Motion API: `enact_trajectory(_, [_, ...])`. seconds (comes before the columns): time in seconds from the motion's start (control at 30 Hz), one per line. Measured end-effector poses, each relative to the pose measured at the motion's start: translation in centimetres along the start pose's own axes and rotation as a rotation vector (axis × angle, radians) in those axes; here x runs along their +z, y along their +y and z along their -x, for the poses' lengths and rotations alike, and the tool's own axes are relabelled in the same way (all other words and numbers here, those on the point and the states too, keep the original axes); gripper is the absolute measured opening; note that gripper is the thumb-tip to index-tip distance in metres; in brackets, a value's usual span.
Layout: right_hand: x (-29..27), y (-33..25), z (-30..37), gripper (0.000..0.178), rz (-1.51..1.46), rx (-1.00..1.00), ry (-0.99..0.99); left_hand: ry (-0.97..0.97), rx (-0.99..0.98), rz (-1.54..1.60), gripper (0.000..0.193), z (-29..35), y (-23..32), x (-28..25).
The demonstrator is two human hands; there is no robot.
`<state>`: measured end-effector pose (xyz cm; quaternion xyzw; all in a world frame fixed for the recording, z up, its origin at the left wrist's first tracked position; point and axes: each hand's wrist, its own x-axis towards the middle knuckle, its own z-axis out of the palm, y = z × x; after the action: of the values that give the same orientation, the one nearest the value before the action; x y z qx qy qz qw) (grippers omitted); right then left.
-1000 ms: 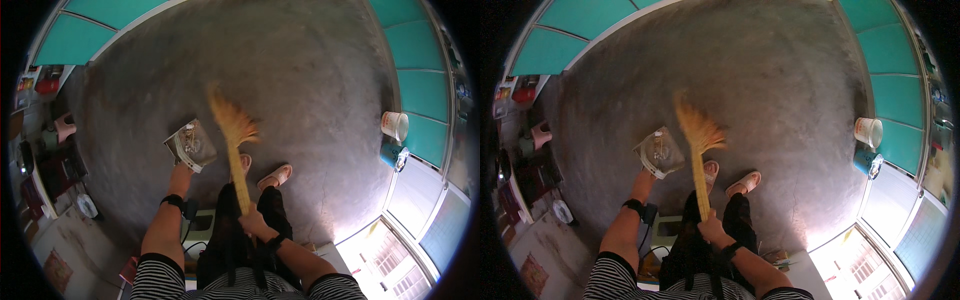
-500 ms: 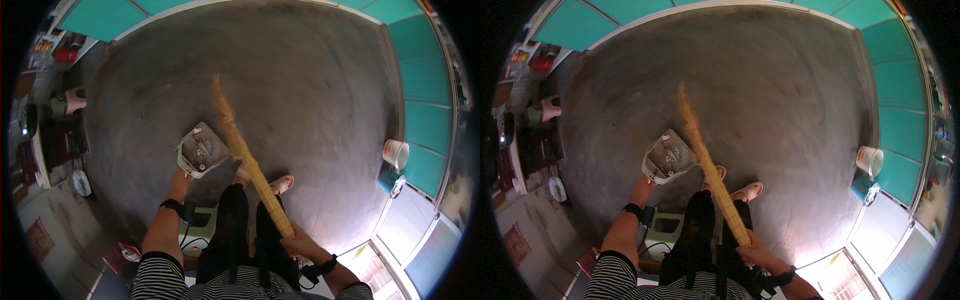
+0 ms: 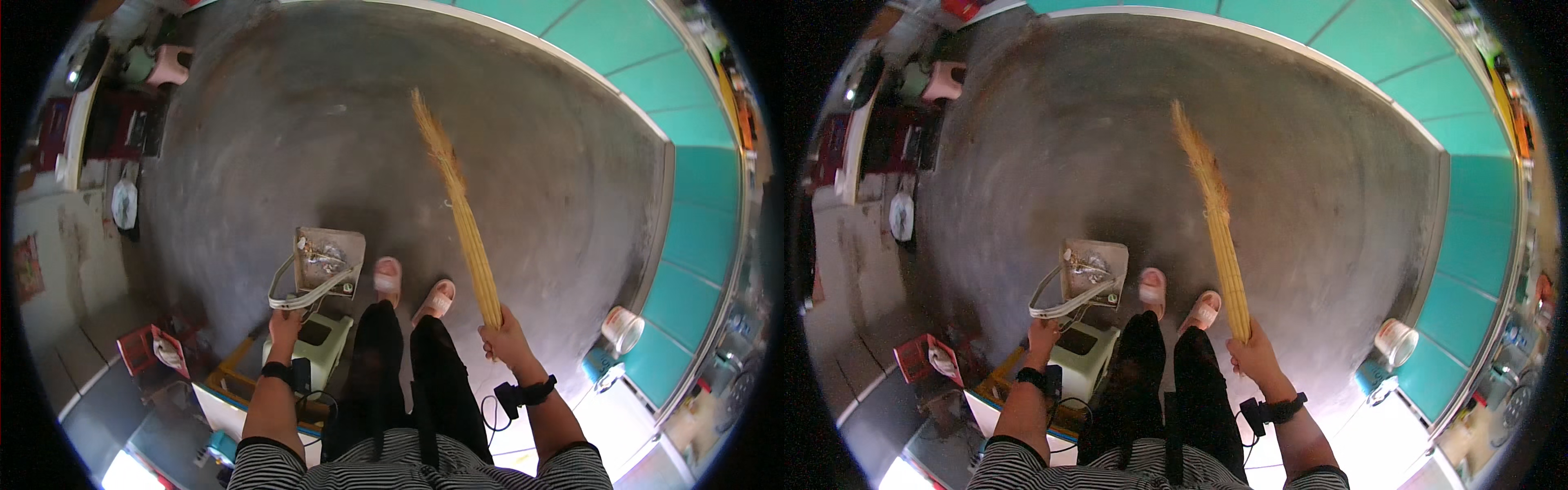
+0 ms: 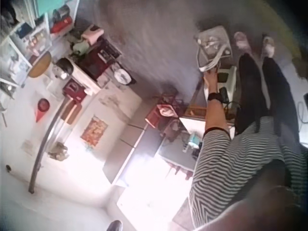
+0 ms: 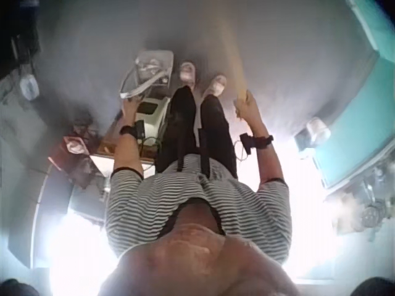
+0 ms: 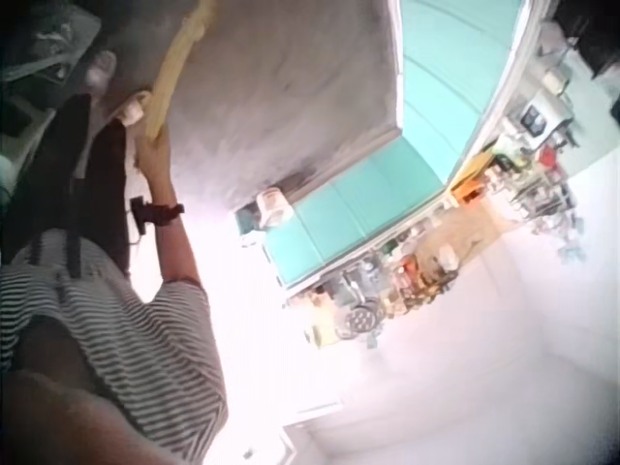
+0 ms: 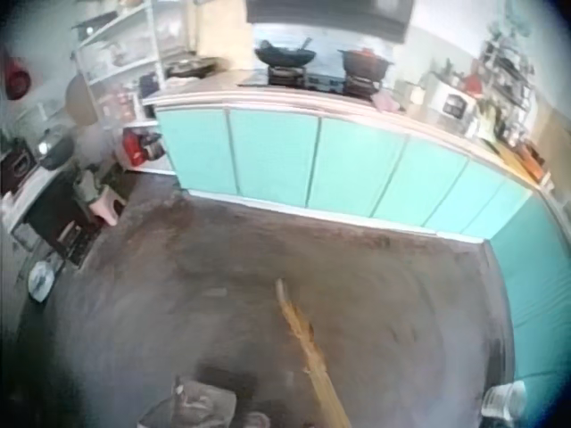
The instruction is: The person sweeps debris from an indoor floor into a dustpan by hand and then carries both tools outside to sweep an outdoor patio area.
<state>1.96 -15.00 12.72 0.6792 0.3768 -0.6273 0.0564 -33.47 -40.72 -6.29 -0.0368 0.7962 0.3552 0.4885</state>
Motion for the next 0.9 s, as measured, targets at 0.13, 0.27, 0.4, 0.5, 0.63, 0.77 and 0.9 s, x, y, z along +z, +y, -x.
enact_trajectory(0.13, [3.1, -3.4, 1.6, 0.033, -0.033, 0.009, -0.025, 0.133, -0.093, 0.243, 0.016, 1.0, -0.3, -4.2])
enact_trajectory(0.27, [7.2, -4.5, 3.3, 0.028, 0.056, -0.003, -0.050, 0.220, -0.042, 0.288, 0.013, 0.0, -4.9, -8.7])
enact_trajectory(0.4, [11.4, -6.9, 4.3, 0.030, 0.201, -0.019, -0.048, 0.263, -0.127, 0.099, 0.018, -0.5, -5.0, -11.7])
enact_trajectory(0.5, [17.7, -10.3, 4.7, 0.023, 0.415, -0.045, -0.058, 0.312, -0.161, 0.128, 0.035, -1.0, -7.0, -15.1])
enact_trajectory(0.63, [24.2, -15.8, 2.0, 0.018, 0.491, -0.150, -0.186, 0.464, -0.034, 0.222, 0.034, -1.2, -8.1, -16.1])
enact_trajectory(0.77, [35.0, -24.0, 0.7, 0.024, 0.741, -0.350, -0.229, 0.491, -0.021, 0.664, 0.026, -1.1, -4.4, -20.9])
enact_trajectory(0.9, [45.0, -32.5, -5.1, 0.052, 1.077, -0.641, -0.124, 0.520, -0.140, 0.756, 0.021, -4.0, -0.9, -24.2])
